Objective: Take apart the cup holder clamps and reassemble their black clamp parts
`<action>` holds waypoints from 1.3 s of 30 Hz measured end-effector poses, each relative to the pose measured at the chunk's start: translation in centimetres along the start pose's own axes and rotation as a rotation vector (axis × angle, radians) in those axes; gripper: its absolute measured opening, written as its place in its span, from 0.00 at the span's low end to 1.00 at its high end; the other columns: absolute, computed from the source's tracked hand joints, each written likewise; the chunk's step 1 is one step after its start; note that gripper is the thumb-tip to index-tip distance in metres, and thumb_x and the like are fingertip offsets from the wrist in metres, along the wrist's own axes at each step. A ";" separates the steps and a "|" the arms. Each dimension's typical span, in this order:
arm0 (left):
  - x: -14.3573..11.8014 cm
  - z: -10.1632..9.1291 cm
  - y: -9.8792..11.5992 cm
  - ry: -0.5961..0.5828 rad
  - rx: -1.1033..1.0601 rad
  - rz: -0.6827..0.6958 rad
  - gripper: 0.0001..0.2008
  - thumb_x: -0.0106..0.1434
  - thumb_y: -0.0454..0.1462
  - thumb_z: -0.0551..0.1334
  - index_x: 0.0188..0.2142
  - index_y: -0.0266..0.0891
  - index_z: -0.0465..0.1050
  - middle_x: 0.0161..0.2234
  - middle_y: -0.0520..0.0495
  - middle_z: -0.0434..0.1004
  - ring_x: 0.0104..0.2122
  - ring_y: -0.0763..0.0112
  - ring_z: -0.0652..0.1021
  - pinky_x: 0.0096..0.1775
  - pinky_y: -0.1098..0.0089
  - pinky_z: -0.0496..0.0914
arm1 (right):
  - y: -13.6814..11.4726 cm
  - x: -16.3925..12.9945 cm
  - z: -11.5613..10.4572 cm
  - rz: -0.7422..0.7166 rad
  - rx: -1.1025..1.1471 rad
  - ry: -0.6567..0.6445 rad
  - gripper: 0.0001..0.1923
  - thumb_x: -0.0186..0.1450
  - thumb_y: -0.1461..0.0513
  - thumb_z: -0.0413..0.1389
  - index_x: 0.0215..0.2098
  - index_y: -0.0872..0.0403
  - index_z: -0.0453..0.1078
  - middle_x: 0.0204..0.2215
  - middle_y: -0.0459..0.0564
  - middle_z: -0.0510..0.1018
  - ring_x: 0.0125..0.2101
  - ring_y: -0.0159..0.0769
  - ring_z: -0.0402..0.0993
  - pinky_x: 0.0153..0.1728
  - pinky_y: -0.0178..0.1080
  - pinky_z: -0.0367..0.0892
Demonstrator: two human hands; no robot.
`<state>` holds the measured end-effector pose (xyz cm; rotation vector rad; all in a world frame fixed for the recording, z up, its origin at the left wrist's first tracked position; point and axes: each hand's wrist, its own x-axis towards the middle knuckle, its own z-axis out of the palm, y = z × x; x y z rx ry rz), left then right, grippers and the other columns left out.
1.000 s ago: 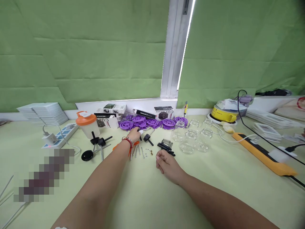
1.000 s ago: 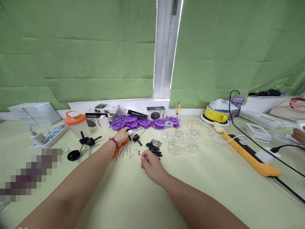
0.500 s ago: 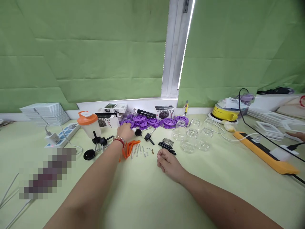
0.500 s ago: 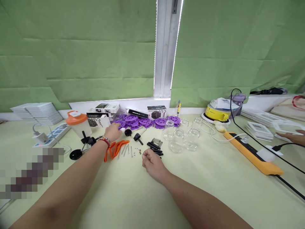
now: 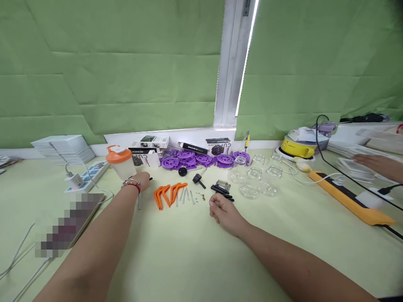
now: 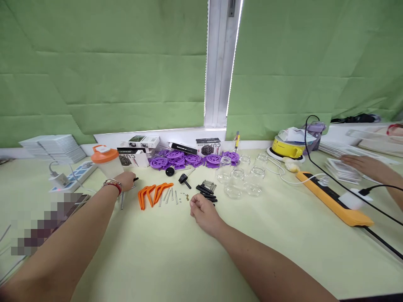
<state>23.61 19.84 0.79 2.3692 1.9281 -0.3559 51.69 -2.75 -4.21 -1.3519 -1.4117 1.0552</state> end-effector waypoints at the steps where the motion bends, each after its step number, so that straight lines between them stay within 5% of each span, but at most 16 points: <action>1: -0.1 0.0 0.1 0.011 -0.004 0.009 0.17 0.64 0.40 0.58 0.50 0.36 0.65 0.48 0.42 0.69 0.43 0.64 0.74 0.43 0.58 0.71 | 0.0 0.0 0.0 -0.003 -0.006 0.000 0.09 0.66 0.55 0.44 0.32 0.51 0.57 0.23 0.42 0.69 0.18 0.26 0.58 0.21 0.32 0.56; 5: -1.4 -1.4 0.5 0.111 -0.040 0.055 0.15 0.64 0.39 0.58 0.48 0.35 0.67 0.46 0.42 0.71 0.43 0.63 0.74 0.42 0.59 0.71 | 0.0 0.1 -0.1 -0.007 -0.035 0.007 0.08 0.66 0.56 0.44 0.32 0.51 0.57 0.23 0.42 0.69 0.19 0.26 0.59 0.21 0.32 0.56; 8: -3.1 -3.3 1.0 0.262 -0.098 0.096 0.09 0.59 0.34 0.58 0.37 0.34 0.74 0.40 0.37 0.75 0.42 0.54 0.75 0.41 0.62 0.69 | 0.0 0.1 -0.1 -0.014 -0.055 0.011 0.08 0.66 0.57 0.44 0.32 0.51 0.57 0.23 0.42 0.69 0.19 0.26 0.60 0.22 0.32 0.56; 11: -5.2 -4.6 1.7 0.417 -0.195 0.172 0.14 0.58 0.36 0.56 0.43 0.37 0.72 0.45 0.40 0.73 0.44 0.57 0.74 0.44 0.64 0.67 | 0.1 0.1 0.0 -0.025 -0.065 0.014 0.08 0.66 0.57 0.45 0.32 0.52 0.57 0.23 0.42 0.69 0.19 0.26 0.60 0.22 0.32 0.56; 14: -7.3 -4.5 3.0 0.560 -0.623 0.277 0.21 0.56 0.41 0.58 0.49 0.38 0.68 0.47 0.43 0.72 0.42 0.61 0.74 0.42 0.66 0.69 | 0.0 0.1 0.0 -0.026 -0.061 0.026 0.07 0.66 0.57 0.45 0.32 0.52 0.58 0.22 0.42 0.68 0.19 0.26 0.60 0.22 0.32 0.56; 20: -10.8 -1.1 7.0 0.335 -1.188 0.420 0.18 0.58 0.47 0.57 0.42 0.37 0.68 0.34 0.46 0.74 0.34 0.65 0.75 0.37 0.65 0.69 | -0.3 0.2 -0.1 0.019 0.017 0.060 0.08 0.65 0.56 0.45 0.32 0.52 0.57 0.22 0.42 0.68 0.17 0.25 0.58 0.20 0.32 0.56; 24: -12.3 0.9 8.9 0.130 -1.377 0.438 0.17 0.61 0.50 0.54 0.40 0.39 0.61 0.28 0.49 0.73 0.20 0.73 0.71 0.21 0.73 0.64 | 0.1 0.7 -0.5 -0.003 0.012 0.084 0.10 0.65 0.55 0.47 0.31 0.52 0.59 0.22 0.42 0.68 0.18 0.26 0.58 0.21 0.32 0.55; 30: -12.9 2.7 9.2 0.127 -1.338 0.549 0.13 0.58 0.45 0.61 0.37 0.41 0.60 0.29 0.52 0.69 0.21 0.76 0.70 0.22 0.76 0.63 | 0.5 1.3 -1.0 0.005 0.079 0.116 0.11 0.64 0.54 0.47 0.30 0.53 0.59 0.22 0.42 0.69 0.16 0.24 0.57 0.20 0.31 0.54; 35: -13.1 4.1 8.4 0.129 -1.100 0.788 0.17 0.57 0.38 0.61 0.46 0.40 0.65 0.42 0.42 0.69 0.41 0.64 0.72 0.38 0.66 0.69 | 0.4 1.5 -1.3 -0.009 0.112 0.114 0.12 0.64 0.53 0.48 0.30 0.53 0.59 0.21 0.41 0.69 0.16 0.24 0.56 0.20 0.31 0.53; 39: -13.3 4.6 8.0 0.019 -1.029 0.884 0.18 0.57 0.34 0.59 0.48 0.40 0.66 0.42 0.41 0.68 0.41 0.64 0.71 0.41 0.65 0.68 | 0.6 1.6 -1.6 -0.020 0.122 0.133 0.13 0.64 0.52 0.48 0.29 0.53 0.59 0.22 0.42 0.69 0.15 0.23 0.56 0.19 0.31 0.52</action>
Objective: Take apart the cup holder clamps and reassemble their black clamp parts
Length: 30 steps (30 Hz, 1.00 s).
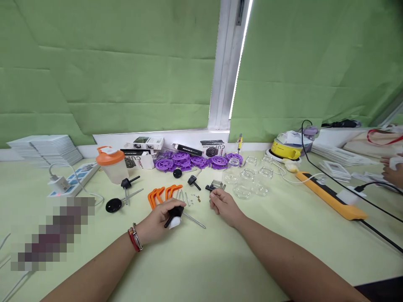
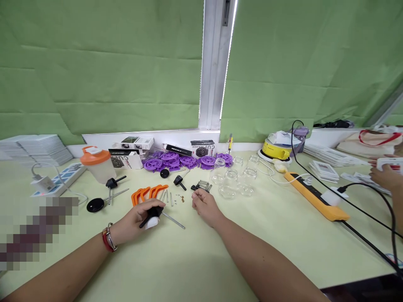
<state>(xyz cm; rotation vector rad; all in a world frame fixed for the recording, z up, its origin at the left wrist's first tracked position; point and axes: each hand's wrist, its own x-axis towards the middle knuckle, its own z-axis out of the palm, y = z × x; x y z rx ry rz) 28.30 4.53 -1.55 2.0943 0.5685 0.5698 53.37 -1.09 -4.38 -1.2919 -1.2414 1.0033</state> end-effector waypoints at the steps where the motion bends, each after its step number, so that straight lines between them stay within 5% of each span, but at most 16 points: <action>1: 0.0 0.0 0.0 -0.023 -0.019 -0.014 0.19 0.56 0.32 0.59 0.48 0.40 0.66 0.42 0.42 0.67 0.41 0.65 0.71 0.41 0.66 0.68 | 0.1 0.0 0.0 -0.002 0.002 0.003 0.13 0.64 0.52 0.48 0.29 0.53 0.59 0.21 0.42 0.69 0.15 0.23 0.55 0.19 0.31 0.52; 7: -0.2 -0.9 -0.1 -0.185 -0.203 -0.115 0.29 0.45 0.26 0.56 0.48 0.43 0.65 0.44 0.45 0.63 0.41 0.65 0.69 0.41 0.66 0.68 | 0.6 0.2 -0.1 -0.032 -0.085 0.064 0.13 0.64 0.52 0.47 0.31 0.53 0.61 0.21 0.43 0.69 0.17 0.27 0.58 0.20 0.32 0.55; 11: -0.5 -1.8 -1.0 -0.306 -0.305 -0.144 0.33 0.44 0.26 0.57 0.51 0.46 0.63 0.45 0.46 0.63 0.41 0.66 0.69 0.45 0.64 0.66 | -0.1 0.5 -0.2 -0.166 -0.475 0.152 0.10 0.63 0.57 0.50 0.30 0.53 0.68 0.26 0.47 0.71 0.25 0.32 0.65 0.28 0.35 0.60; 16: -0.5 -2.6 -1.4 -0.397 -0.380 -0.160 0.35 0.46 0.33 0.64 0.55 0.45 0.61 0.45 0.45 0.65 0.44 0.63 0.68 0.47 0.62 0.65 | -1.8 1.7 0.5 -0.261 -0.934 0.057 0.09 0.62 0.62 0.52 0.33 0.51 0.75 0.35 0.49 0.75 0.36 0.36 0.68 0.35 0.37 0.59; 22: -0.5 -2.8 -0.9 -0.349 -0.373 -0.218 0.28 0.55 0.43 0.63 0.56 0.45 0.63 0.44 0.46 0.68 0.43 0.63 0.69 0.45 0.65 0.65 | -2.4 3.0 2.4 -0.209 -1.095 0.016 0.09 0.59 0.56 0.57 0.30 0.51 0.77 0.33 0.53 0.77 0.37 0.41 0.69 0.35 0.39 0.58; 30: -0.2 -2.5 -1.0 -0.268 -0.293 -0.207 0.20 0.59 0.45 0.61 0.49 0.42 0.70 0.42 0.46 0.72 0.41 0.65 0.71 0.47 0.66 0.64 | -1.8 2.8 2.9 -0.182 -1.085 0.022 0.07 0.57 0.63 0.56 0.26 0.54 0.76 0.30 0.53 0.78 0.33 0.40 0.70 0.32 0.39 0.58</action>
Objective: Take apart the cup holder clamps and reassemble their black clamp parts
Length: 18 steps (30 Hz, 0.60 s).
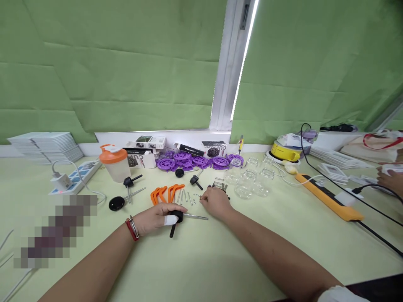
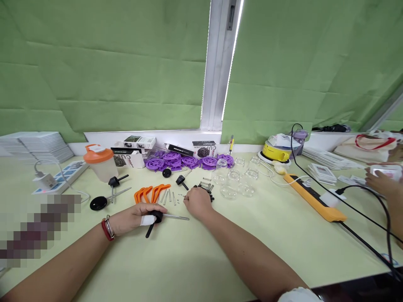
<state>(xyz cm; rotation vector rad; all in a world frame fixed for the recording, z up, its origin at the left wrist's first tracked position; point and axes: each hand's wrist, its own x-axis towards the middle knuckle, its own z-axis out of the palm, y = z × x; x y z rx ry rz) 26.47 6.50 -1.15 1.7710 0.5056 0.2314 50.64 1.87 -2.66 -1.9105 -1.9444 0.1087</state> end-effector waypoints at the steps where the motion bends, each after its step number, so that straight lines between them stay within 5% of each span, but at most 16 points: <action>1: 0.0 0.1 0.0 0.000 -0.016 0.008 0.20 0.58 0.45 0.61 0.49 0.41 0.70 0.41 0.46 0.71 0.40 0.66 0.71 0.45 0.66 0.65 | 0.1 -0.1 -0.2 0.001 0.036 0.009 0.07 0.58 0.63 0.56 0.26 0.54 0.76 0.30 0.52 0.78 0.33 0.39 0.70 0.32 0.38 0.58; 11: 0.2 0.5 -0.3 0.066 -0.031 0.036 0.15 0.52 0.40 0.65 0.38 0.39 0.64 0.35 0.50 0.67 0.33 0.71 0.69 0.35 0.71 0.65 | 0.8 -4.5 -1.6 0.346 1.000 -0.143 0.06 0.52 0.61 0.58 0.26 0.55 0.68 0.19 0.43 0.69 0.19 0.27 0.61 0.20 0.32 0.57; 18: 0.6 0.7 -0.4 0.132 -0.029 0.004 0.13 0.53 0.40 0.64 0.37 0.39 0.66 0.34 0.51 0.70 0.33 0.71 0.70 0.36 0.71 0.65 | 1.0 -5.4 -0.7 0.421 1.183 -0.118 0.11 0.50 0.59 0.62 0.29 0.56 0.69 0.21 0.42 0.69 0.18 0.24 0.58 0.19 0.31 0.55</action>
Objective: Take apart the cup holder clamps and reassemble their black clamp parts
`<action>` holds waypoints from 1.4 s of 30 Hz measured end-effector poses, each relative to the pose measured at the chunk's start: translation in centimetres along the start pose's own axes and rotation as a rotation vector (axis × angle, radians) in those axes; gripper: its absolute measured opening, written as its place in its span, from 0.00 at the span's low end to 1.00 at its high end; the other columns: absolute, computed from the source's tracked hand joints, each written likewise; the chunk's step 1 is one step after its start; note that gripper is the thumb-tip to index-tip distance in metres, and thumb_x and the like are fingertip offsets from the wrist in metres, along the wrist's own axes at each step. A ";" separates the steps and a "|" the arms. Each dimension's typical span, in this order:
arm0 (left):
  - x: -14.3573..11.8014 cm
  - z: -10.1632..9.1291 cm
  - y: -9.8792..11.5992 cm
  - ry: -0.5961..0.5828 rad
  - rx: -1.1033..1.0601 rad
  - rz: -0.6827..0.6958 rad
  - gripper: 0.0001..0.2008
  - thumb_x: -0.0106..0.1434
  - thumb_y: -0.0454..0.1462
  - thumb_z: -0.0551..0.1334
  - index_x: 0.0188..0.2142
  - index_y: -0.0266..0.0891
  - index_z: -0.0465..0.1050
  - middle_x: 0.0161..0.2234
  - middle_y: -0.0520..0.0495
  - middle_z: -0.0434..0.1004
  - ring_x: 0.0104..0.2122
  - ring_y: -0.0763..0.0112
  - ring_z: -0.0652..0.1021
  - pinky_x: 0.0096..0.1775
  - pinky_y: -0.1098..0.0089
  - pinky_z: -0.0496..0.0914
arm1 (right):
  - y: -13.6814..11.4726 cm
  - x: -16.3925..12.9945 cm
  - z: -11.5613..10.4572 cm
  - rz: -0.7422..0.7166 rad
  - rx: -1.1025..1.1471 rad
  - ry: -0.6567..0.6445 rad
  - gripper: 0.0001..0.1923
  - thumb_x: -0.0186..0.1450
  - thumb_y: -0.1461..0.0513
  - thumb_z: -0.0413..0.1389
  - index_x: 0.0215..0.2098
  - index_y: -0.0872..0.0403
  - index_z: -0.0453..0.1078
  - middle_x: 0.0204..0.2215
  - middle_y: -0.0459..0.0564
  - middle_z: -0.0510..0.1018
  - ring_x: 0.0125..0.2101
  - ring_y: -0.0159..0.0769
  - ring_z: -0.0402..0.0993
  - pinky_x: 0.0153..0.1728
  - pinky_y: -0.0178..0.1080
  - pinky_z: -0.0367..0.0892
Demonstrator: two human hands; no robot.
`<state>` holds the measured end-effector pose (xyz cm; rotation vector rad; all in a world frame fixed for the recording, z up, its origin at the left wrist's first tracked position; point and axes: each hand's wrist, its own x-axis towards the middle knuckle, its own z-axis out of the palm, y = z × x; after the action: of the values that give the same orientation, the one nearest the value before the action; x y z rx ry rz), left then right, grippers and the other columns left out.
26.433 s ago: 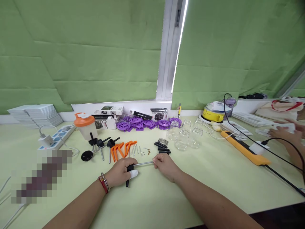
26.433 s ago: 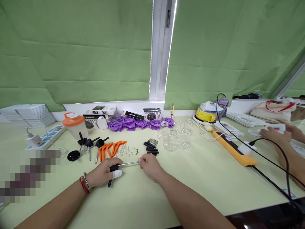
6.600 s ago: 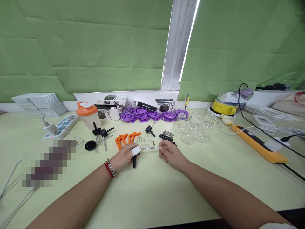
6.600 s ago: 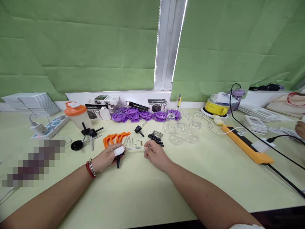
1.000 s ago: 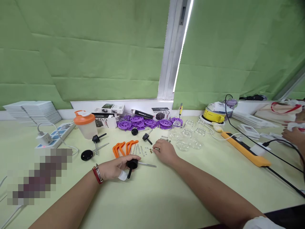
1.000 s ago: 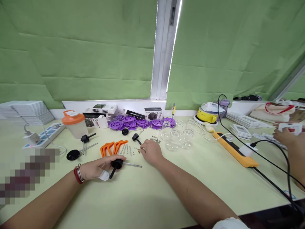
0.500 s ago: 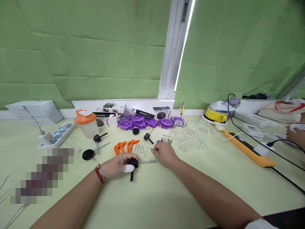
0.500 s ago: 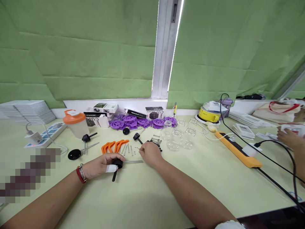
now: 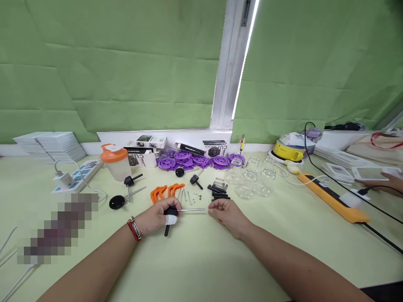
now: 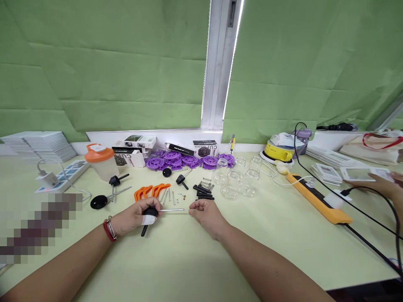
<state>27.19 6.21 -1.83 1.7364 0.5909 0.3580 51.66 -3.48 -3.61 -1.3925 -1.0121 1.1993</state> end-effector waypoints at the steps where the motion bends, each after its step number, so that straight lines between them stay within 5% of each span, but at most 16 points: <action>1: 0.0 0.1 0.1 0.009 0.009 0.003 0.14 0.53 0.40 0.64 0.39 0.40 0.66 0.35 0.50 0.70 0.34 0.71 0.70 0.36 0.71 0.65 | 0.1 0.2 0.0 -0.025 -0.007 -0.002 0.12 0.50 0.58 0.62 0.29 0.56 0.70 0.22 0.43 0.70 0.20 0.25 0.61 0.22 0.32 0.58; 7: 0.1 0.4 0.4 0.052 0.081 -0.038 0.19 0.54 0.42 0.63 0.44 0.39 0.68 0.37 0.47 0.70 0.37 0.66 0.71 0.40 0.67 0.66 | 0.5 0.7 0.1 -0.126 -0.061 -0.001 0.12 0.51 0.57 0.61 0.30 0.56 0.71 0.26 0.46 0.74 0.29 0.32 0.68 0.34 0.37 0.64; 42: 0.3 1.2 0.4 0.038 0.061 -0.037 0.18 0.54 0.39 0.64 0.45 0.38 0.69 0.37 0.48 0.70 0.37 0.69 0.70 0.41 0.69 0.66 | 0.9 0.9 0.0 -0.219 -0.246 -0.036 0.08 0.59 0.58 0.53 0.30 0.55 0.68 0.26 0.44 0.68 0.27 0.31 0.61 0.31 0.35 0.58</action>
<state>28.17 5.30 -1.75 1.7782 0.6663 0.3505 51.82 -2.73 -4.66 -1.4080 -1.3363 0.9650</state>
